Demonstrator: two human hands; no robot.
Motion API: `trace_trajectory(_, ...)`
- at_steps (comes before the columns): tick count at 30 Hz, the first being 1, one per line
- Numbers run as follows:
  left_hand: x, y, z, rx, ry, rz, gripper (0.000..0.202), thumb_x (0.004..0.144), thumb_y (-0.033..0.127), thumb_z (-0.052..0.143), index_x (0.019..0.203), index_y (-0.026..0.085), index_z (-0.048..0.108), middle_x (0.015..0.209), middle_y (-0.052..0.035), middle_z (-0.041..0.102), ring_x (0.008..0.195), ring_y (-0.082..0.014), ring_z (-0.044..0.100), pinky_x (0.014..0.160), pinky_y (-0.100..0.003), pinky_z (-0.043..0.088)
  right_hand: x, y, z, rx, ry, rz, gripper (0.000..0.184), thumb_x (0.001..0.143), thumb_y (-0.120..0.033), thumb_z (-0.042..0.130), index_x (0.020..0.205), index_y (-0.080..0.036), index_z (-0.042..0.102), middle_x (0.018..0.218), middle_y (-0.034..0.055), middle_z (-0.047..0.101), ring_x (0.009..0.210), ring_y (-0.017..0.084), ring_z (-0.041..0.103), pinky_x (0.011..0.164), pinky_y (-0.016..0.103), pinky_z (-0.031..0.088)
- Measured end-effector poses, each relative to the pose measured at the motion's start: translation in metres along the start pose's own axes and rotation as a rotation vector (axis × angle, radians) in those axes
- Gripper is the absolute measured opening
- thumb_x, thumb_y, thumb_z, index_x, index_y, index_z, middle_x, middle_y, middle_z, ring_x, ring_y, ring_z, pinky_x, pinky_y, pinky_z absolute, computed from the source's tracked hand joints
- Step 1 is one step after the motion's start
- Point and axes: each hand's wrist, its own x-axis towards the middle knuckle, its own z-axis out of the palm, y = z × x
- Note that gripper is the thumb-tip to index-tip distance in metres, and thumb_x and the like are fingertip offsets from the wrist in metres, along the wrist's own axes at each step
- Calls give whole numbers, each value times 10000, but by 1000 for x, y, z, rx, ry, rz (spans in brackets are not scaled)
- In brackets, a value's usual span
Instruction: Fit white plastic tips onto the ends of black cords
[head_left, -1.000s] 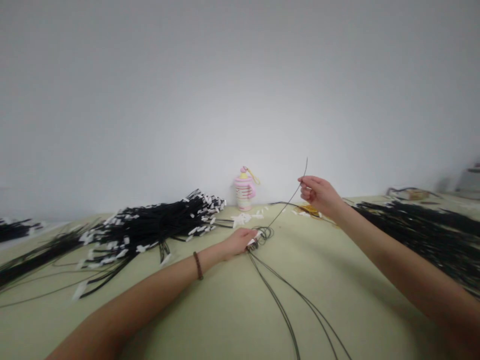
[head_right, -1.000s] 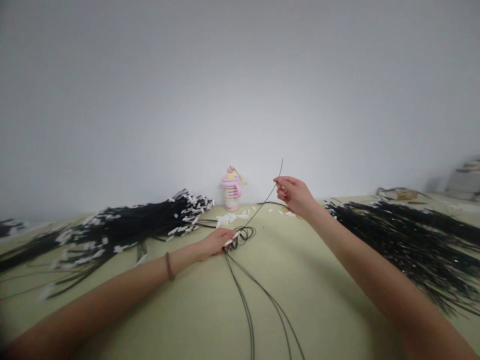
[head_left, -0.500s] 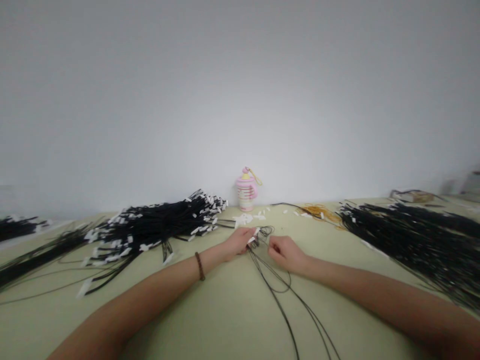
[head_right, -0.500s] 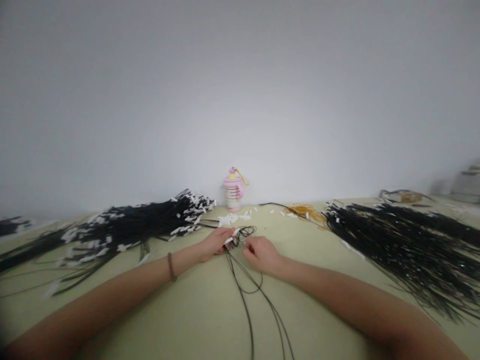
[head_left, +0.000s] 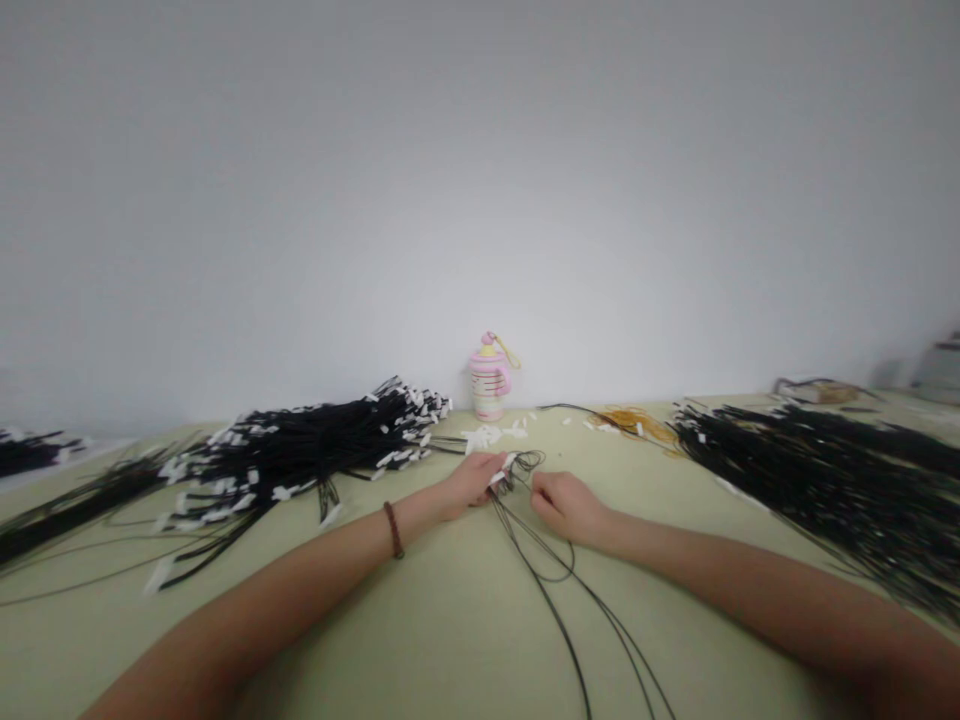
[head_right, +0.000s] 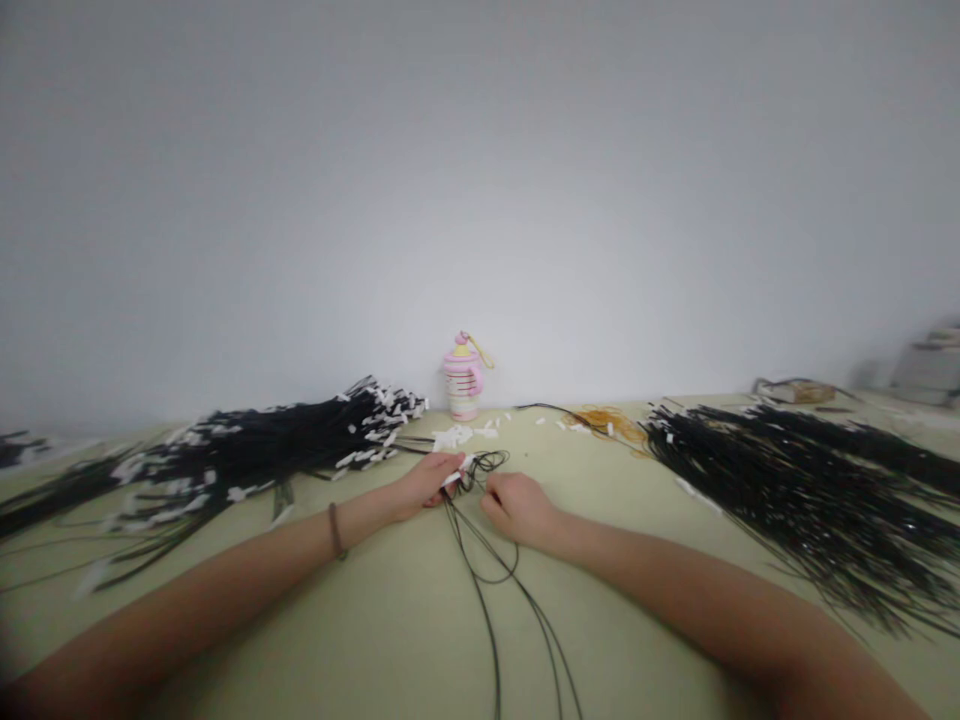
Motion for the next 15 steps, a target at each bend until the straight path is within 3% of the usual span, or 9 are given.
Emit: trace_trajectory(15, 0, 0, 1, 38, 11, -7, 400, 728, 547, 388, 691, 155, 456, 498, 59, 367, 353, -34, 224, 346, -177, 104, 0, -2, -2, 4, 7, -12, 173, 759, -171, 376, 659, -139, 512, 602, 19, 521, 562, 111, 441, 522, 200, 279)
